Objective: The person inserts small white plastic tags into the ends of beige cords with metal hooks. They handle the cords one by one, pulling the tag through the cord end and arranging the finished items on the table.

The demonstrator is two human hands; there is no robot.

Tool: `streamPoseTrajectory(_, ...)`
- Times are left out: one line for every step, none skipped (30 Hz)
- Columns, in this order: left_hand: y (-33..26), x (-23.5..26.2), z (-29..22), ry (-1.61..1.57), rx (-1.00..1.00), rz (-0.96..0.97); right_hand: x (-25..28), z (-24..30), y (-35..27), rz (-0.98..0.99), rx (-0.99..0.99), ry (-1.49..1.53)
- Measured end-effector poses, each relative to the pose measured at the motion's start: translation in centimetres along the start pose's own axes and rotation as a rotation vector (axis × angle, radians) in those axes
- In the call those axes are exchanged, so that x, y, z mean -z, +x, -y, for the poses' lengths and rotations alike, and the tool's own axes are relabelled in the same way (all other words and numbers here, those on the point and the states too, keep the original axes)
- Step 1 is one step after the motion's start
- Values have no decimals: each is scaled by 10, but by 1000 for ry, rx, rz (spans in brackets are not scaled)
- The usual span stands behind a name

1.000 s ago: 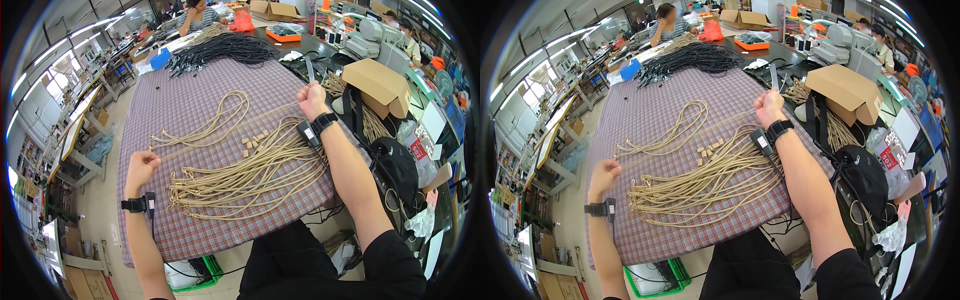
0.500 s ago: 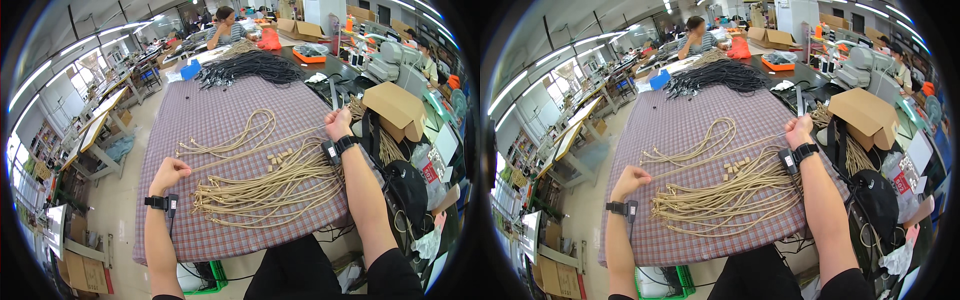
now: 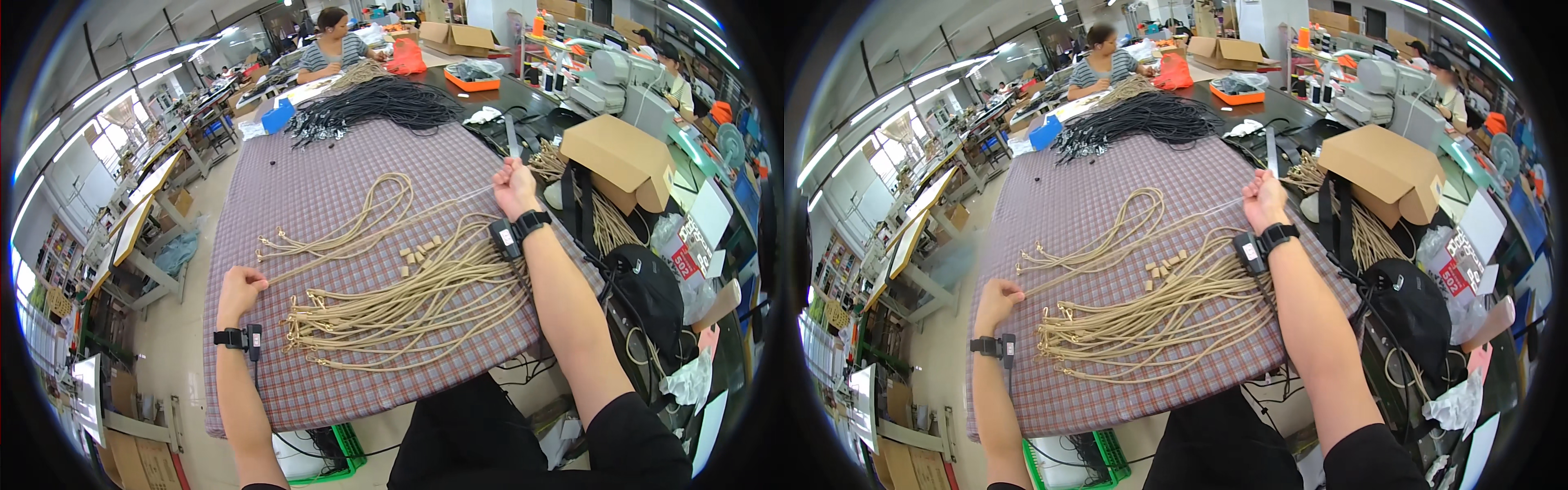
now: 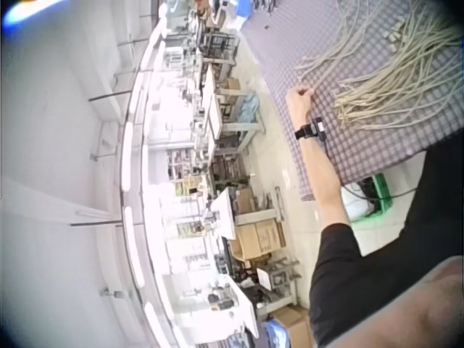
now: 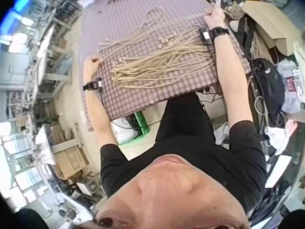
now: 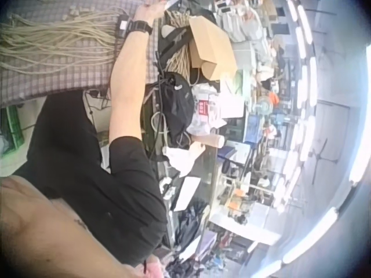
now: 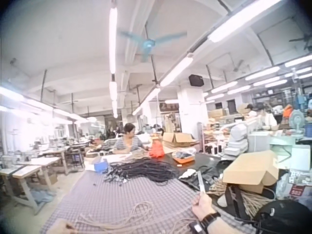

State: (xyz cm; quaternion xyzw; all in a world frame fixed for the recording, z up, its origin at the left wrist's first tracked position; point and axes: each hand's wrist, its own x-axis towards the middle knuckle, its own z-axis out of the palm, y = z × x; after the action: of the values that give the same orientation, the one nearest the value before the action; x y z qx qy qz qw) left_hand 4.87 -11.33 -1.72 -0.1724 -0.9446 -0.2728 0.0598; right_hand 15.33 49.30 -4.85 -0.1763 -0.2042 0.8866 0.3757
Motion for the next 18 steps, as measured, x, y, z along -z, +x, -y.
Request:
streamPoseTrajectory(1,4,9,56,-23,-13,-3,-5,-2,11,-40,-14)
streamPoseTrajectory(3,7,15,62,4,-1,-4,-4,-2,16,-60,-26)
streamPoseTrajectory(7,8,20,67,26,5,-5,-6,-3,27,-59,-36)
streamPoseTrajectory(9,4,19,73,52,10,-8,-9,-6,39,-63,-48)
streamPoseTrajectory(7,1,13,71,13,-38,-10,-10,-10,40,-41,-59)
streamPoseTrajectory(4,3,20,36,21,-46,-18,-18,-18,51,-43,-66)
streamPoseTrajectory(4,9,34,4,33,-64,-26,-24,-25,35,-46,-61)
streamPoseTrajectory(7,7,37,-42,36,-66,-26,-23,-25,32,-37,-45)
streamPoseTrajectory(7,6,40,-107,40,-20,-27,-20,-24,29,-28,-27)
streamPoseTrajectory(8,6,39,-174,41,23,-27,-18,-22,31,-16,-9)
streamPoseTrajectory(9,7,39,-241,43,65,-26,-17,-22,48,-20,-1)
streamPoseTrajectory(10,7,38,-253,13,56,-25,-17,-22,40,-23,-11)
streamPoseTrajectory(5,7,40,-261,-11,39,-28,-20,-27,37,-33,-22)
streamPoseTrajectory(1,10,43,-268,-35,23,-32,-21,-32,34,-45,-31)
streamPoseTrajectory(-3,16,45,-171,-28,16,-37,-23,-36,38,-64,-16)
streamPoseTrajectory(-5,11,32,-93,-28,21,-36,-20,-36,37,-65,-16)
streamPoseTrajectory(-9,11,26,-6,-19,21,-34,-20,-38,37,-80,-13)
streamPoseTrajectory(-10,11,20,133,-88,3,-33,-18,-38,73,-85,-18)
